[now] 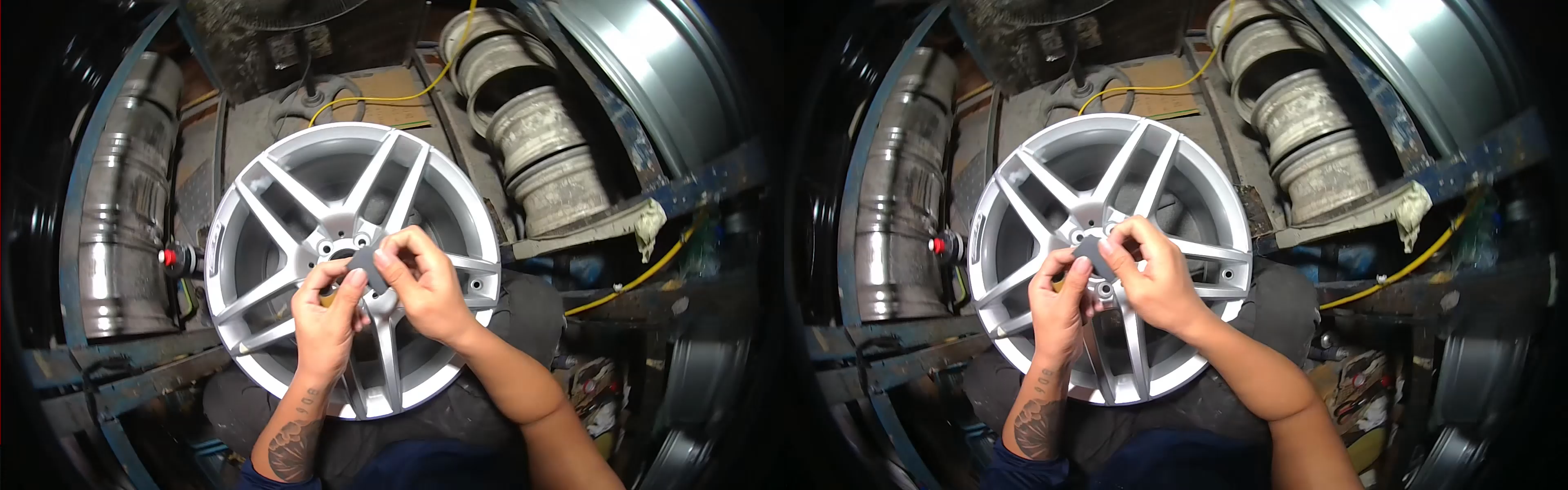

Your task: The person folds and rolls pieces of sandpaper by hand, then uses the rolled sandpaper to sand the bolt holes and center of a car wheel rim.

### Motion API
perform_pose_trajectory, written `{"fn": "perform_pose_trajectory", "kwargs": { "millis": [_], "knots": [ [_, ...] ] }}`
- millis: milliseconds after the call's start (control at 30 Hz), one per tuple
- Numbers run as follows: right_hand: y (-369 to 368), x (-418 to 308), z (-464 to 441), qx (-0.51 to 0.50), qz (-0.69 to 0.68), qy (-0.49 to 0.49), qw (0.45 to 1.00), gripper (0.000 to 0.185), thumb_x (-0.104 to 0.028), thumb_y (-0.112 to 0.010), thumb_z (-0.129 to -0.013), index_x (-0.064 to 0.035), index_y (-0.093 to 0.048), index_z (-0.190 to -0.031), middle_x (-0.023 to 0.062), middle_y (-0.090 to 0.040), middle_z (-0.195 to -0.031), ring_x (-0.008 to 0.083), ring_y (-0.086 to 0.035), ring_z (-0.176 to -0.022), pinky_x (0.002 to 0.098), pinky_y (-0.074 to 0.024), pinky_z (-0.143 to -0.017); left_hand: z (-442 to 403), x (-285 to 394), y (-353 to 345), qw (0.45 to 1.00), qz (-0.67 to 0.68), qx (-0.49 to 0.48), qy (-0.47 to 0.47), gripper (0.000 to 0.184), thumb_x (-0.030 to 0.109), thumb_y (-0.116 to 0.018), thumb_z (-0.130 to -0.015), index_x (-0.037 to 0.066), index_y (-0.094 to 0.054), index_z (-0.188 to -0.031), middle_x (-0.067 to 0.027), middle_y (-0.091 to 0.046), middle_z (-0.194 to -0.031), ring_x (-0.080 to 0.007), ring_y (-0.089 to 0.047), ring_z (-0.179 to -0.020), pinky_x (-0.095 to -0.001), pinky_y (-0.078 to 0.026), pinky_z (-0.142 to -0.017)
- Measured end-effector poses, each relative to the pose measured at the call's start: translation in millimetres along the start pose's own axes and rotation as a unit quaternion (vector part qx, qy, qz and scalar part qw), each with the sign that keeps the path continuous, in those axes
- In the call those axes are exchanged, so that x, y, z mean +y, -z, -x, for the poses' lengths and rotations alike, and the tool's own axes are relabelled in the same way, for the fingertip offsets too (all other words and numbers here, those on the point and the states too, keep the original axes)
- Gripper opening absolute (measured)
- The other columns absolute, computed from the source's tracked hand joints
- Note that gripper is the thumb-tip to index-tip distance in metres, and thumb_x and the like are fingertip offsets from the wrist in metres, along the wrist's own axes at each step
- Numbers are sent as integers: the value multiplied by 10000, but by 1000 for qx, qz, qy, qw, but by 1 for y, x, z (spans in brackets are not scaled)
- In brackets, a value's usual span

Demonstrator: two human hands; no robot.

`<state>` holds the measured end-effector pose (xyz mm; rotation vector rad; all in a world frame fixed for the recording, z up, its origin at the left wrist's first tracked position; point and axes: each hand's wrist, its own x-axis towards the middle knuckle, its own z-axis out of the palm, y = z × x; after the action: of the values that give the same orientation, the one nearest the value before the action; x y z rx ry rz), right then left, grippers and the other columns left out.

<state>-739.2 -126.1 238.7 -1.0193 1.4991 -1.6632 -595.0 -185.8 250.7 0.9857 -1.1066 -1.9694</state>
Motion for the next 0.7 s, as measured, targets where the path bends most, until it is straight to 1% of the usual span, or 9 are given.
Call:
{"fn": "perform_pose_trajectory", "kwargs": {
  "millis": [100, 167, 233, 267, 367, 400, 500, 600, 700],
  "knots": [
    [0, 0, 0, -11, -34, -14, 999, 181, -165, -680, -1016, -22, -578, -972, 0, -597, -825, 38, -528, -733, 243, -447, -641, 0, -2, 5, 1000, 18, 14, -3, 210, 177, -759, -973, 60, -603, -1050, 6, -629, -835, -46, -530, -509, -195, -452, -490],
    [9, -6, -1, -56, -88, -71, 992, 138, -154, -666, -1036, -47, -581, -1016, -28, -588, -937, 22, -521, -834, 213, -444, -738, -1, 0, 5, 1000, 0, 4, -19, 236, 174, -777, -958, 63, -588, -1047, 10, -587, -814, -53, -526, -505, -196, -433, -483],
    [15, -8, -6, -51, -69, -62, 994, 137, -150, -671, -1033, -47, -584, -1009, -32, -584, -923, 17, -514, -815, 207, -436, -718, 0, 1, 3, 999, -29, 4, -33, 246, 176, -784, -953, 62, -592, -1058, 8, -585, -794, -52, -531, -516, -195, -419, -481],
    [17, -8, -4, -55, -58, -63, 995, 136, -148, -673, -1031, -47, -586, -1006, -35, -582, -916, 14, -511, -805, 204, -432, -709, 2, 1, -3, 998, -22, 19, -49, 261, 177, -791, -947, 59, -599, -1078, -2, -625, -758, -48, -539, -536, -189, -394, -482],
    [16, -14, -5, -15, -88, -37, 995, 208, -197, -702, -1008, -31, -595, -943, -32, -581, -791, 28, -515, -730, 232, -438, -650, 6, 2, -1, 999, -21, 0, -34, 269, 172, -788, -948, 50, -603, -1102, 6, -623, -715, -47, -547, -552, -185, -396, -492],
    [17, -14, -4, -18, -87, -37, 995, 205, -194, -704, -1006, -32, -595, -945, -31, -583, -791, 28, -517, -730, 232, -439, -648, 6, 2, 1, 999, -16, -6, -37, 265, 163, -782, -952, 42, -602, -1103, 21, -588, -699, -47, -536, -540, -191, -417, -500],
    [17, -17, -4, -17, -91, -37, 995, 209, -190, -707, -1004, -32, -593, -927, -36, -576, -784, 29, -507, -720, 233, -434, -641, 4, -2, 1, 998, 1, -14, -59, 243, 151, -774, -958, 42, -596, -1084, 20, -583, -715, -47, -521, -528, -201, -430, -503],
    [23, -16, -4, -47, -77, -58, 994, 124, -122, -687, -1017, -42, -604, -1060, -46, -567, -884, 8, -493, -776, 205, -420, -693, 1, -3, -2, 997, -33, -1, -67, 238, 141, -780, -953, 60, -580, -1051, 19, -588, -760, -40, -507, -523, -201, -426, -495],
    [29, -26, -4, -97, -125, -59, 986, 184, -113, -673, -1021, -31, -612, -1175, -52, -549, -859, 6, -475, -764, 212, -414, -685, 1, 3, -6, 993, -95, 32, -59, 264, 185, -776, -961, 98, -535, -1027, 56, -536, -644, -24, -418, -458, -222, -423, -486]
  ]
}}
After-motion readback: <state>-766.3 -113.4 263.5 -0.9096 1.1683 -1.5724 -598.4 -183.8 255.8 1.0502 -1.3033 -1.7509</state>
